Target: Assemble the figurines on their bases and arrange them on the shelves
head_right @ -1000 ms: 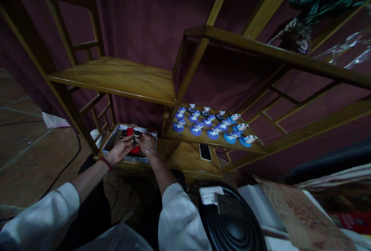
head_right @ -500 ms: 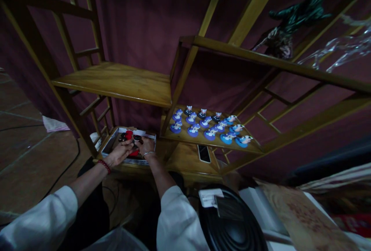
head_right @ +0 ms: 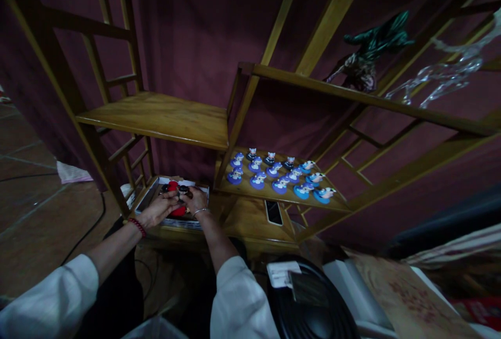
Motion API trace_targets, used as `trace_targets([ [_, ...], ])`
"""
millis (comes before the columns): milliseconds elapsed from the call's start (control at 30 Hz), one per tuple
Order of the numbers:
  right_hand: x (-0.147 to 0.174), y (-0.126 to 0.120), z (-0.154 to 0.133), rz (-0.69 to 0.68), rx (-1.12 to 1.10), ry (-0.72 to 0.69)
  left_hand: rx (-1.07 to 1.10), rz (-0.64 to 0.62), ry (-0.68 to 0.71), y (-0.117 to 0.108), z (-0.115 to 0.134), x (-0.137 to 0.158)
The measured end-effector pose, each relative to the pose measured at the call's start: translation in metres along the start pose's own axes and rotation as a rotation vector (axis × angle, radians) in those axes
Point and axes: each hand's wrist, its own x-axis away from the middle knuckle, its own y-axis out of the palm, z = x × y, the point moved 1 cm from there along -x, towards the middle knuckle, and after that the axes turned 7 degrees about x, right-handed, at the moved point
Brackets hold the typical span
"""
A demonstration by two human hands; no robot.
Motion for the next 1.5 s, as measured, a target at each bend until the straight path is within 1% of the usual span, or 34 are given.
trace_targets([
  [67, 0.001, 0.0, 0.0, 0.007, -0.037, -0.005, -0.022, 0.008, 0.003, 0.001, 0.0, -0.001],
  [200, 0.005, 0.001, 0.0, 0.018, -0.109, 0.027, -0.05, 0.088, 0.028, 0.0, 0.0, 0.001],
  [300, 0.008, 0.003, 0.003, 0.017, -0.092, 0.053, -0.063, 0.133, 0.04, 0.0, 0.002, 0.003],
  [467, 0.013, 0.006, 0.008, -0.011, -0.08, 0.107, -0.056, 0.157, 0.049, 0.004, 0.005, 0.006],
  [667, 0.017, 0.004, -0.004, -0.015, -0.167, 0.126, -0.074, 0.196, 0.058, 0.006, 0.003, 0.008],
  [767, 0.018, 0.0, -0.012, -0.012, -0.197, 0.1, -0.075, 0.17, 0.051, 0.007, 0.002, 0.012],
  [967, 0.021, -0.007, -0.02, -0.002, -0.122, 0.046, -0.041, 0.141, 0.075, 0.008, 0.003, 0.021],
  [1067, 0.022, -0.01, -0.024, 0.0, -0.098, 0.036, -0.053, 0.107, 0.069, 0.009, 0.006, 0.026],
  [1200, 0.023, -0.014, -0.027, 0.025, -0.065, 0.047, -0.097, 0.061, 0.089, 0.01, 0.012, 0.032],
  [1333, 0.023, -0.015, -0.03, 0.038, -0.101, 0.047, -0.174, -0.02, 0.116, 0.01, 0.018, 0.037],
  [1433, 0.024, -0.017, -0.034, 0.033, -0.152, 0.037, -0.245, -0.038, 0.141, 0.008, 0.024, 0.04],
  [1500, 0.025, -0.02, -0.039, 0.033, -0.17, 0.03, -0.28, -0.026, 0.168, 0.007, 0.027, 0.043],
])
